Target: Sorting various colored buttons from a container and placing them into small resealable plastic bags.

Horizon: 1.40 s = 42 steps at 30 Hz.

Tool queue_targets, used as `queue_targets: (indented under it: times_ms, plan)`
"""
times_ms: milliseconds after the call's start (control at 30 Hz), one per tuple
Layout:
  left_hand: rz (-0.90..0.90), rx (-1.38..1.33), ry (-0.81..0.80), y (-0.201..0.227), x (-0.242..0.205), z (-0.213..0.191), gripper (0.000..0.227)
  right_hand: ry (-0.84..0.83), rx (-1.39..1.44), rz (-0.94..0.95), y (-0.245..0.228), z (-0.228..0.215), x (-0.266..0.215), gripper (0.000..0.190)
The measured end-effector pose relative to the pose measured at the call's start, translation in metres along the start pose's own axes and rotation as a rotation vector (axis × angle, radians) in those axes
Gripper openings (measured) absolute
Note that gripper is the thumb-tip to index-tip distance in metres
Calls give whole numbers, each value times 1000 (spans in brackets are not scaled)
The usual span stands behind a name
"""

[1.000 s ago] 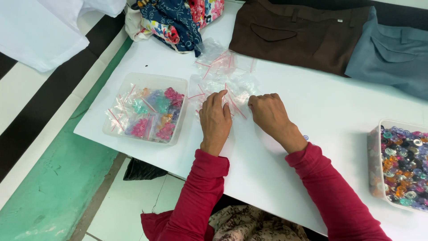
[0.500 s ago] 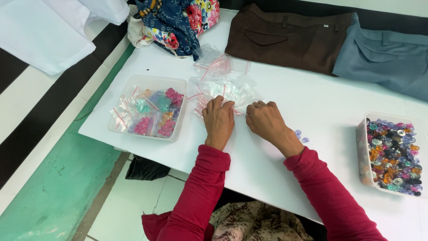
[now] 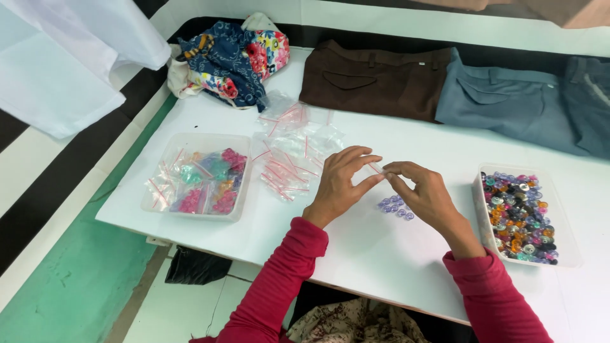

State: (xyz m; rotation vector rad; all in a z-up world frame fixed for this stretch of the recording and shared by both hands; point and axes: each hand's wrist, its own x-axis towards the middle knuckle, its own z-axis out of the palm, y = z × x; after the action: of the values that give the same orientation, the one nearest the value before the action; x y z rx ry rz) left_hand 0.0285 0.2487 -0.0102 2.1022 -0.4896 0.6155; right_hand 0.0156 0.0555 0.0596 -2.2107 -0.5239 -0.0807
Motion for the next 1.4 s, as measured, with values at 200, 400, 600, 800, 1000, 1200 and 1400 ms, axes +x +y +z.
queue_targets:
  times_ms: [200, 400, 600, 800, 1000, 1200, 1400]
  plan:
    - [138, 5, -6, -6, 49, 36, 6, 332, 60, -145, 52, -14, 9, 21]
    - [197, 64, 148, -33, 37, 60, 7, 472, -214, -412, 91, 15, 10, 29]
    - [228, 90, 151, -27, 25, 61, 11, 444, -211, -426, 90, 25, 5, 26]
    - [240, 125, 143, -27, 20, 65, 17, 388, -288, -469, 97, 28, 1, 23]
    - [239, 160, 165, -24, 18, 64, 21, 396, -432, -545, 90, 24, -2, 23]
    - [287, 181, 176, -22, 14, 72, 23, 456, -438, -594, 90, 26, -5, 7]
    - [247, 147, 174, -25, 15, 71, 24, 412, -452, -615, 78, 22, 0, 8]
